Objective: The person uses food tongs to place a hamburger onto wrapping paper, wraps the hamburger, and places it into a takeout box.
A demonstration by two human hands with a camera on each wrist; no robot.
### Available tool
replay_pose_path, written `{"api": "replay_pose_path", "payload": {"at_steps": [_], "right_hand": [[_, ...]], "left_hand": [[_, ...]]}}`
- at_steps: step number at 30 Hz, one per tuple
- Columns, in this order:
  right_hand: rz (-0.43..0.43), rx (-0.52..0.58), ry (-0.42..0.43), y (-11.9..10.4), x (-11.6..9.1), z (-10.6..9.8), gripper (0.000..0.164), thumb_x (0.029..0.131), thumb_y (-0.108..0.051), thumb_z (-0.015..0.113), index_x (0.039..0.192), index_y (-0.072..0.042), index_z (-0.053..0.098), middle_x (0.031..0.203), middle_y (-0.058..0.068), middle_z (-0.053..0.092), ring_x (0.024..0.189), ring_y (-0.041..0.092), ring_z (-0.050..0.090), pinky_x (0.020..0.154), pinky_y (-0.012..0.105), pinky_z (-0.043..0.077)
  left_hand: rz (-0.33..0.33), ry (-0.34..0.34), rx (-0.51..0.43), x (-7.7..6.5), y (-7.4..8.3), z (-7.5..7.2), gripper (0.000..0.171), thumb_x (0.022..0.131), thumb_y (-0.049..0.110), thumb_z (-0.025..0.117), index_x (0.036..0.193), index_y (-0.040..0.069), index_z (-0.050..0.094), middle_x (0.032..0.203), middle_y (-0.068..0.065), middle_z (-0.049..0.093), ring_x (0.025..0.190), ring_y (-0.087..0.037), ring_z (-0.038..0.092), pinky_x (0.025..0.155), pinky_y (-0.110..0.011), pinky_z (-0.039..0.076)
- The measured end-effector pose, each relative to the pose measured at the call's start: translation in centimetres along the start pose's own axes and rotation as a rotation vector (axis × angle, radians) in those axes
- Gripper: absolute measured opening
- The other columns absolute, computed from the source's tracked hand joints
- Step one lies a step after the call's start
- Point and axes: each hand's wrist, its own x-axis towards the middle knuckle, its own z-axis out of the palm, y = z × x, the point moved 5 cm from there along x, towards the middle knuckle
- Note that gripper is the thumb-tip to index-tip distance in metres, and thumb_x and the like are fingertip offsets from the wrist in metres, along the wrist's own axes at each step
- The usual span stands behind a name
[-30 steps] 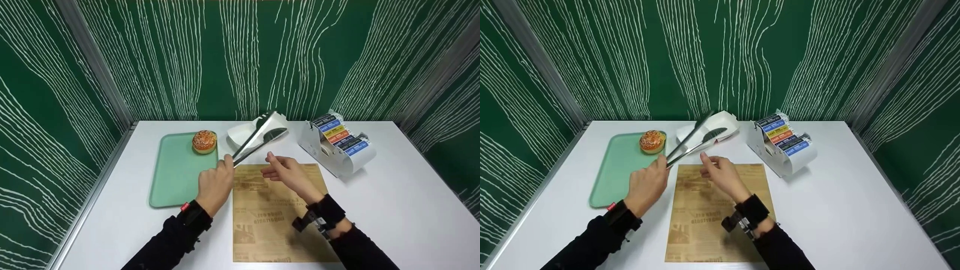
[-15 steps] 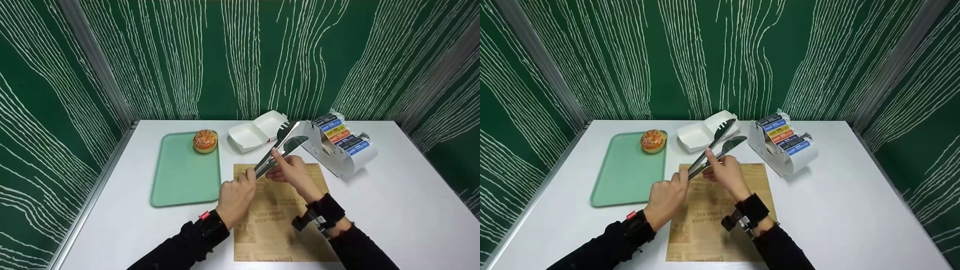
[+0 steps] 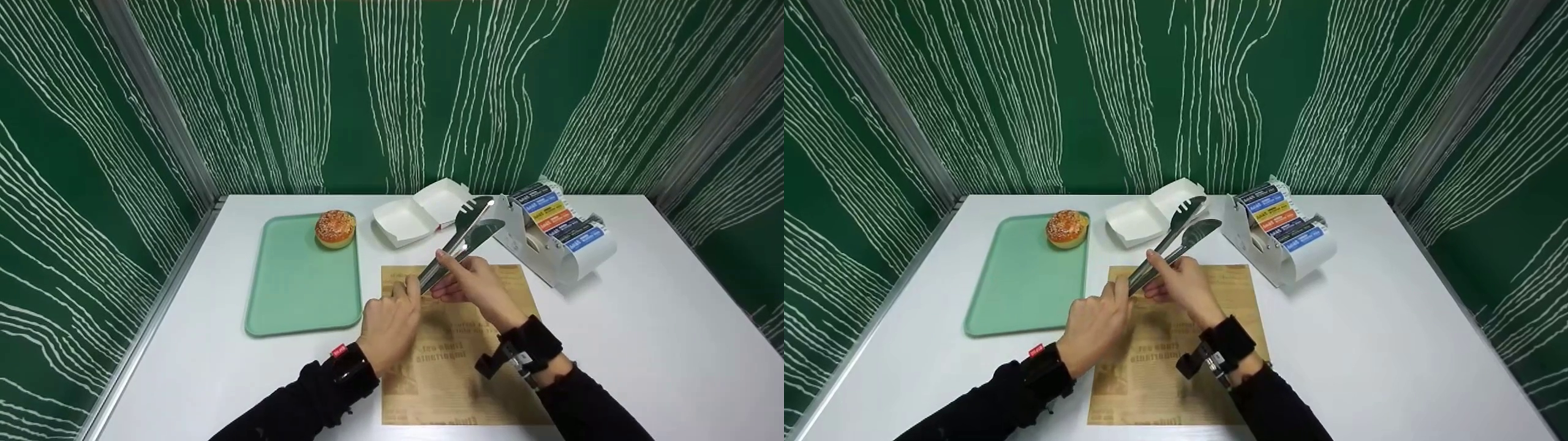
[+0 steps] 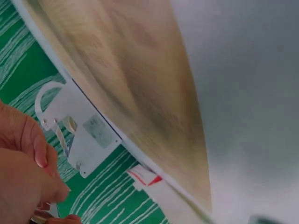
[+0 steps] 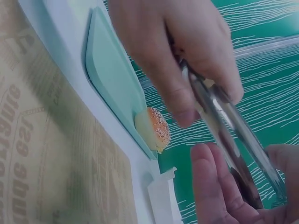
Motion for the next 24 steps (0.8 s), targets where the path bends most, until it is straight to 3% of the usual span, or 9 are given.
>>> {"api": "replay_pose_path", "payload": {"at_steps": [5,10,13,16,19,24], "right_hand": [[-0.011,0.027,-0.022,0.2,0.1,0.0,0.052,0.11,-0.046,0.059,0.114,0.006,0.064,0.079,0.007,0.078,0.072,0.014,0.078,0.073,0.03,0.066],[-0.061,0.002,-0.016,0.2,0.1,-0.5,0.045,0.111,-0.043,0.057,0.118,0.001,0.061,0.085,0.005,0.078,0.076,0.013,0.076,0.075,0.031,0.067],[-0.077,-0.032,-0.009,0.4,0.0,-0.8,0.044,0.112,-0.043,0.055,0.121,0.0,0.058,0.092,0.005,0.077,0.08,0.014,0.076,0.078,0.032,0.067],[-0.08,-0.049,-0.011,0.7,-0.1,-1.0,0.045,0.114,-0.041,0.051,0.129,0.001,0.055,0.098,0.006,0.075,0.083,0.014,0.075,0.08,0.034,0.067],[-0.078,-0.06,-0.019,0.9,-0.3,-1.3,0.047,0.115,-0.041,0.047,0.135,0.002,0.051,0.102,0.008,0.071,0.084,0.014,0.074,0.083,0.037,0.067],[-0.083,-0.139,-0.04,1.0,-0.6,-1.8,0.054,0.115,-0.047,0.042,0.14,0.0,0.049,0.12,0.017,0.065,0.097,0.017,0.07,0.091,0.042,0.065]], "left_hand": [[-0.026,-0.061,-0.176,0.0,0.0,0.2,0.049,0.104,0.049,0.065,0.128,0.007,0.053,0.087,-0.004,0.068,0.053,-0.015,0.06,0.04,-0.031,0.045],[0.003,-0.113,-0.354,0.0,-0.5,0.2,0.071,0.102,0.068,0.058,0.138,0.007,0.052,0.092,-0.005,0.067,0.061,-0.018,0.065,0.045,-0.031,0.049],[-0.001,-0.18,-0.504,0.0,-1.0,0.2,0.082,0.102,0.077,0.047,0.143,0.007,0.051,0.099,-0.007,0.067,0.074,-0.023,0.071,0.054,-0.035,0.057],[-0.018,-0.256,-0.613,-0.2,-1.6,0.6,0.085,0.105,0.076,0.039,0.151,0.004,0.048,0.122,-0.016,0.071,0.099,-0.032,0.076,0.074,-0.045,0.064],[0.0,-0.303,-0.624,-0.8,-1.8,1.2,0.081,0.108,0.068,0.042,0.154,0.002,0.046,0.139,-0.023,0.067,0.114,-0.037,0.073,0.087,-0.05,0.064],[0.119,-0.311,-0.527,-2.1,-2.0,1.5,0.068,0.102,0.053,0.069,0.145,0.002,0.056,0.135,-0.019,0.069,0.112,-0.033,0.073,0.085,-0.047,0.064]]}}
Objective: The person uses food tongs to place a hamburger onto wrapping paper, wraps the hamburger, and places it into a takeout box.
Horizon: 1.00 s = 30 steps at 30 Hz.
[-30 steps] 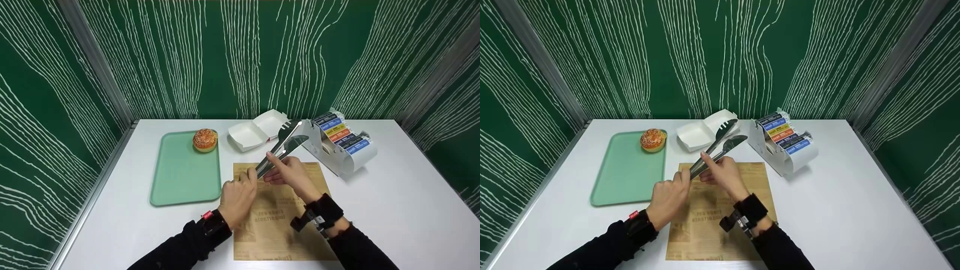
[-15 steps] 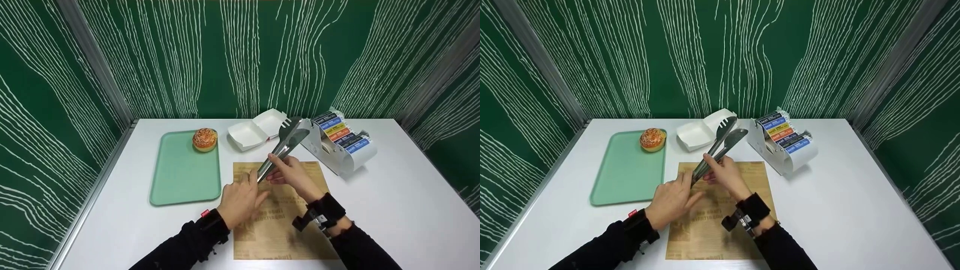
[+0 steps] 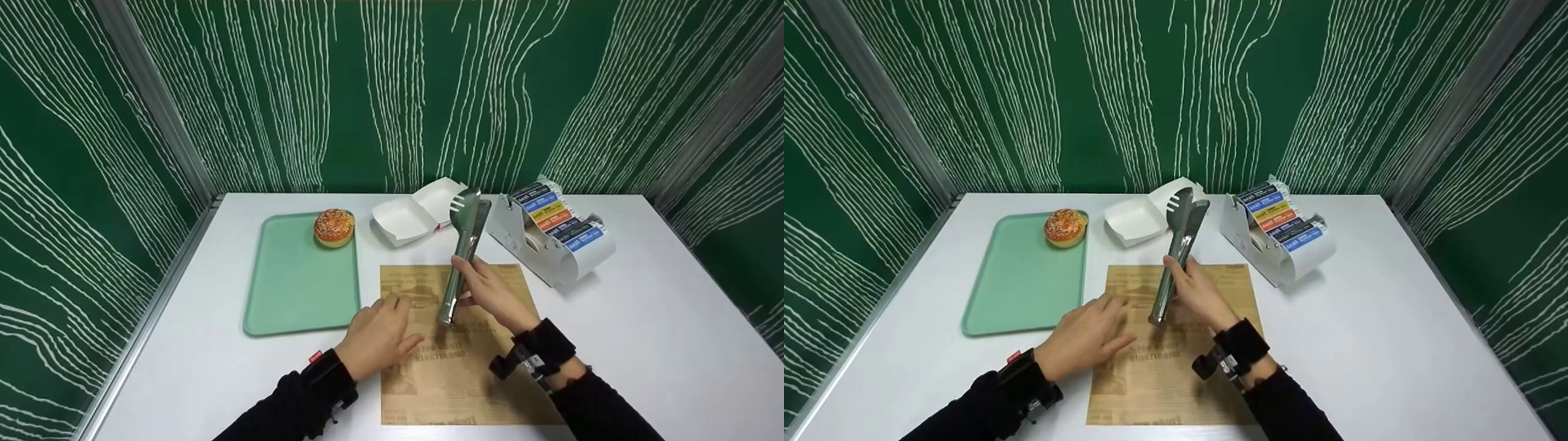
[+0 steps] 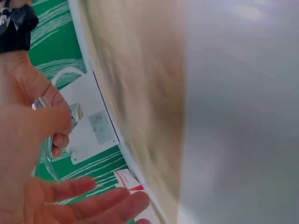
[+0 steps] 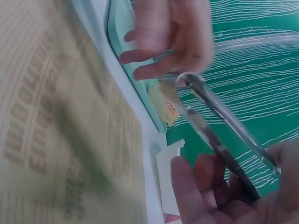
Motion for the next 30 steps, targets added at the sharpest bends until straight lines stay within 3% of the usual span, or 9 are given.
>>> {"api": "replay_pose_path", "payload": {"at_steps": [4,6,9,12,14,19,25,30], "right_hand": [[-0.019,-0.055,-0.023,0.1,0.0,-0.1,0.056,0.116,-0.048,0.041,0.141,0.001,0.05,0.126,0.021,0.062,0.108,0.021,0.068,0.097,0.046,0.064],[-0.033,-0.088,-0.03,0.2,0.0,0.0,0.053,0.116,-0.046,0.042,0.137,0.001,0.051,0.119,0.017,0.062,0.107,0.022,0.068,0.096,0.047,0.063],[-0.071,-0.175,-0.033,0.2,0.1,0.0,0.045,0.116,-0.042,0.043,0.129,0.0,0.053,0.103,0.008,0.058,0.097,0.02,0.064,0.088,0.042,0.062],[-0.122,-0.275,-0.037,0.2,0.1,0.0,0.037,0.117,-0.038,0.043,0.121,-0.002,0.054,0.092,0.003,0.05,0.083,0.017,0.054,0.075,0.034,0.052],[-0.15,-0.292,-0.046,0.2,0.1,0.2,0.034,0.117,-0.034,0.043,0.118,-0.002,0.054,0.088,0.004,0.052,0.077,0.017,0.052,0.069,0.031,0.047],[-0.208,-0.255,-0.063,0.2,0.5,1.0,0.029,0.117,-0.021,0.044,0.124,0.006,0.05,0.085,0.014,0.061,0.069,0.022,0.062,0.06,0.029,0.054],[-0.227,-0.368,-0.004,-0.6,1.0,2.6,0.035,0.116,-0.025,0.047,0.13,0.005,0.057,0.082,0.006,0.056,0.067,0.015,0.052,0.059,0.025,0.043],[-0.241,-0.46,0.007,-1.9,2.2,4.8,0.04,0.117,-0.03,0.045,0.131,0.005,0.059,0.082,0.003,0.052,0.071,0.016,0.049,0.064,0.031,0.045]], "left_hand": [[0.083,-0.057,0.06,-1.0,0.0,0.6,0.064,0.095,0.051,0.078,0.138,0.006,0.062,0.135,-0.015,0.069,0.111,-0.029,0.073,0.088,-0.043,0.064],[0.114,-0.089,0.068,-1.5,-0.1,0.9,0.063,0.093,0.052,0.079,0.135,0.007,0.064,0.138,-0.014,0.068,0.115,-0.029,0.072,0.095,-0.043,0.062],[0.132,-0.137,0.051,-1.9,-0.1,1.2,0.063,0.094,0.055,0.078,0.135,0.008,0.066,0.146,-0.016,0.065,0.128,-0.032,0.068,0.108,-0.045,0.057],[0.133,-0.167,0.034,-2.2,-0.2,1.3,0.063,0.095,0.056,0.075,0.136,0.009,0.066,0.153,-0.018,0.06,0.14,-0.036,0.062,0.117,-0.048,0.051],[0.133,-0.173,0.026,-2.4,-0.3,1.3,0.062,0.095,0.056,0.075,0.135,0.01,0.066,0.154,-0.018,0.06,0.141,-0.036,0.06,0.117,-0.048,0.05],[0.134,-0.158,0.014,-2.6,-0.5,1.6,0.06,0.096,0.055,0.075,0.134,0.011,0.066,0.153,-0.017,0.06,0.141,-0.035,0.061,0.115,-0.049,0.052],[0.12,-0.142,0.019,-2.8,-0.6,1.8,0.061,0.096,0.055,0.075,0.137,0.012,0.065,0.153,-0.015,0.06,0.141,-0.033,0.06,0.112,-0.049,0.054],[0.121,-0.12,0.025,-3.0,-0.5,1.7,0.061,0.095,0.053,0.076,0.139,0.011,0.065,0.152,-0.014,0.061,0.14,-0.031,0.06,0.108,-0.047,0.056]]}}
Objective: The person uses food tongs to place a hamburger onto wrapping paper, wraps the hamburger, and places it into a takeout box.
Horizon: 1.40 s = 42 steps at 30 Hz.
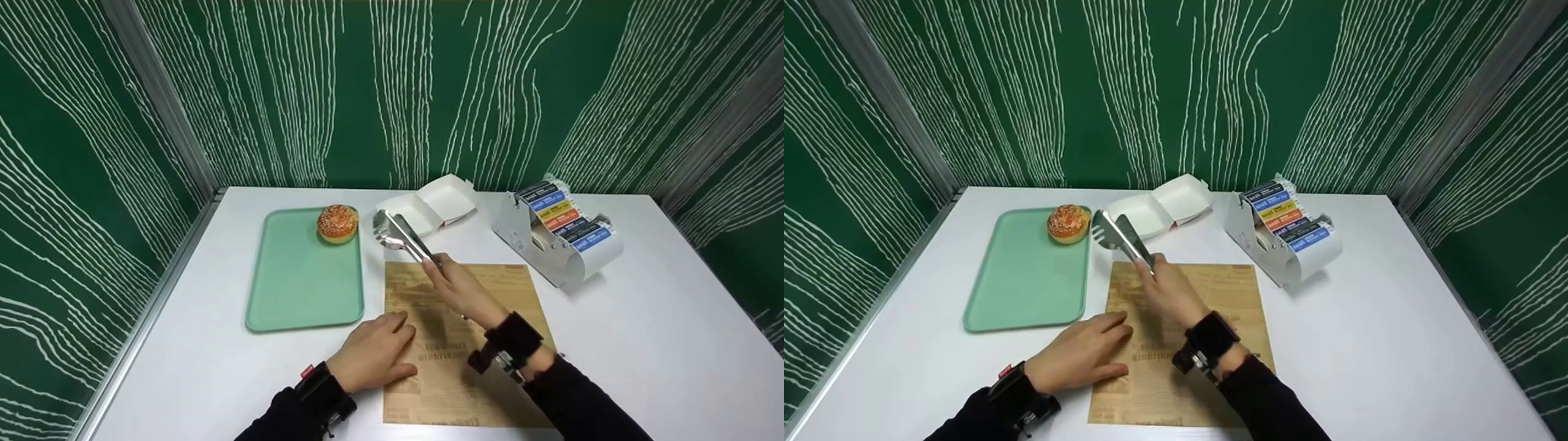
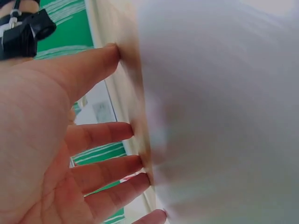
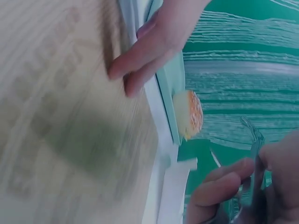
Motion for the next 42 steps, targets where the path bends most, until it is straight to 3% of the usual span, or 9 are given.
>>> {"api": "replay_pose_path", "payload": {"at_steps": [10,14,15,17,24,32,35,38,42], "right_hand": [[0.031,-0.065,0.009,-2.8,4.1,3.4,0.039,0.115,-0.031,0.049,0.111,0.005,0.062,0.08,0.003,0.05,0.074,0.023,0.054,0.065,0.036,0.046],[0.09,-0.05,-0.01,-2.8,5.7,4.4,0.042,0.115,-0.034,0.048,0.11,0.005,0.062,0.086,0.011,0.06,0.079,0.029,0.061,0.071,0.042,0.053],[0.073,-0.046,-0.01,-1.4,6.6,5.1,0.048,0.115,-0.041,0.045,0.11,0.004,0.062,0.087,0.012,0.061,0.08,0.028,0.063,0.071,0.042,0.054],[0.087,-0.06,-0.019,-1.4,7.3,5.7,0.051,0.116,-0.043,0.044,0.111,0.004,0.062,0.091,0.016,0.065,0.083,0.031,0.065,0.075,0.044,0.056],[0.114,-0.126,-0.023,-3.8,7.4,6.0,0.047,0.117,-0.036,0.044,0.114,0.008,0.062,0.087,0.014,0.06,0.078,0.029,0.06,0.073,0.043,0.053],[0.136,-0.142,-0.046,-1.8,9.4,6.7,0.051,0.116,-0.041,0.042,0.111,0.006,0.064,0.089,0.015,0.066,0.076,0.028,0.065,0.072,0.042,0.056],[0.156,-0.13,-0.058,-2.0,9.4,6.6,0.05,0.115,-0.042,0.045,0.109,0.004,0.064,0.086,0.011,0.064,0.072,0.024,0.063,0.065,0.036,0.052],[0.167,-0.163,-0.055,-3.7,8.7,6.1,0.043,0.115,-0.035,0.049,0.107,0.004,0.065,0.083,0.009,0.06,0.071,0.023,0.06,0.063,0.033,0.047],[0.15,-0.211,-0.022,-3.8,8.8,5.9,0.038,0.114,-0.033,0.053,0.102,0.001,0.064,0.082,0.007,0.057,0.074,0.025,0.058,0.069,0.035,0.046]], "left_hand": [[0.045,0.055,0.036,-0.3,0.2,-0.5,0.059,0.094,0.053,0.078,0.133,0.01,0.069,0.14,-0.011,0.067,0.129,-0.027,0.066,0.104,-0.041,0.057],[0.051,0.068,0.042,-0.3,0.2,-0.5,0.057,0.094,0.053,0.078,0.132,0.012,0.069,0.138,-0.008,0.068,0.125,-0.024,0.067,0.103,-0.039,0.058],[0.049,0.07,0.045,-0.3,0.2,-0.5,0.057,0.094,0.053,0.077,0.132,0.013,0.069,0.138,-0.008,0.068,0.125,-0.024,0.067,0.102,-0.039,0.058],[0.049,0.072,0.05,-0.4,0.3,-0.5,0.057,0.094,0.054,0.077,0.131,0.012,0.07,0.138,-0.008,0.068,0.124,-0.024,0.067,0.101,-0.039,0.059],[0.038,0.045,0.054,-0.3,0.3,-0.3,0.064,0.095,0.055,0.075,0.135,0.005,0.071,0.142,-0.009,0.067,0.126,-0.024,0.066,0.1,-0.04,0.059],[0.04,0.052,0.041,-0.4,0.3,-0.5,0.049,0.095,0.053,0.076,0.118,0.009,0.078,0.149,-0.012,0.064,0.13,-0.026,0.066,0.099,-0.042,0.06],[0.044,0.06,0.031,-0.4,0.4,-0.6,0.043,0.094,0.051,0.077,0.11,0.011,0.079,0.146,-0.011,0.066,0.126,-0.025,0.068,0.097,-0.042,0.061],[0.048,0.063,0.03,-0.3,0.4,-0.7,0.04,0.094,0.05,0.078,0.107,0.013,0.079,0.138,-0.008,0.069,0.12,-0.024,0.069,0.094,-0.041,0.061],[0.046,0.042,0.027,-0.2,0.4,-0.6,0.044,0.094,0.051,0.078,0.116,0.014,0.077,0.133,-0.005,0.07,0.119,-0.022,0.068,0.095,-0.04,0.06]]}}
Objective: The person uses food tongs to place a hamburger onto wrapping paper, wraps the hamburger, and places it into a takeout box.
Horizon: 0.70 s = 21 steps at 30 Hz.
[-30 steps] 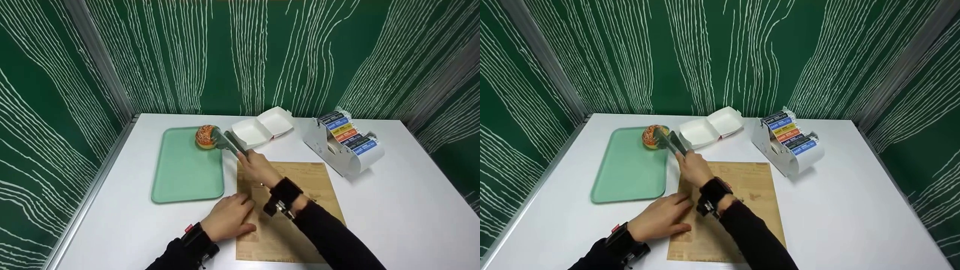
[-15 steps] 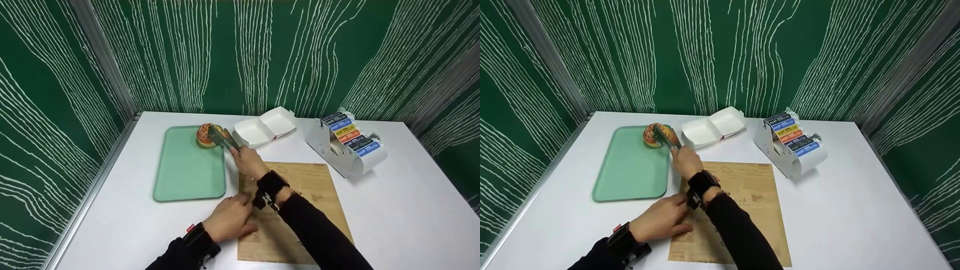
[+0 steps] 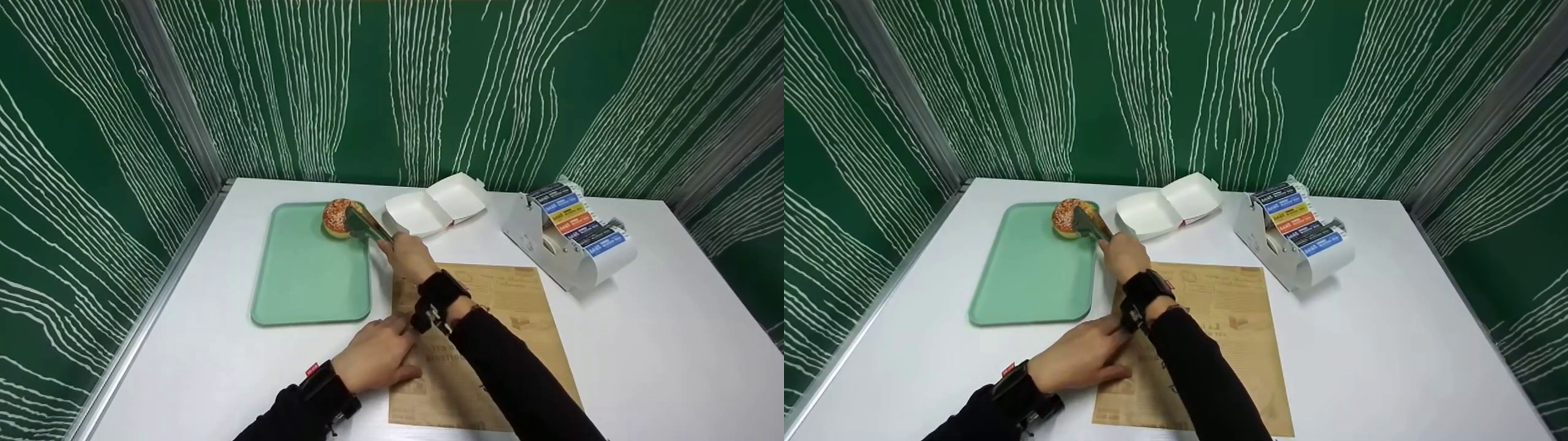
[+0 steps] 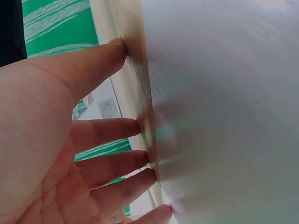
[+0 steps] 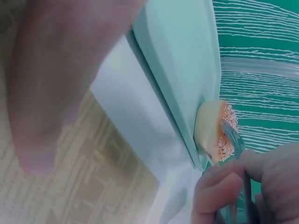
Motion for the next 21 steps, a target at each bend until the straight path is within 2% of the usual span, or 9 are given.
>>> {"api": "replay_pose_path", "payload": {"at_steps": [5,11,21], "right_hand": [[0.008,0.019,0.017,0.3,0.3,-0.2,0.035,0.113,-0.031,0.057,0.095,-0.001,0.063,0.08,0.008,0.057,0.074,0.027,0.059,0.071,0.04,0.048],[-0.013,0.05,0.021,1.2,0.9,0.0,0.037,0.112,-0.032,0.058,0.09,-0.003,0.062,0.075,0.005,0.054,0.069,0.025,0.056,0.066,0.038,0.047],[-0.048,0.054,0.032,0.7,0.0,-0.6,0.034,0.112,-0.029,0.057,0.091,-0.003,0.062,0.075,0.002,0.05,0.071,0.023,0.052,0.067,0.034,0.043]], "left_hand": [[-0.001,-0.045,-0.012,0.0,-0.2,0.1,0.06,0.093,0.054,0.078,0.134,0.011,0.072,0.147,-0.007,0.064,0.132,-0.024,0.065,0.105,-0.04,0.058],[-0.012,-0.075,-0.029,-0.1,-0.3,0.2,0.062,0.093,0.054,0.078,0.135,0.011,0.071,0.154,-0.01,0.06,0.139,-0.027,0.062,0.11,-0.041,0.055],[-0.021,-0.092,-0.018,-0.2,-0.5,0.4,0.069,0.092,0.059,0.078,0.14,0.011,0.068,0.158,-0.012,0.057,0.146,-0.027,0.057,0.113,-0.041,0.053]]}}
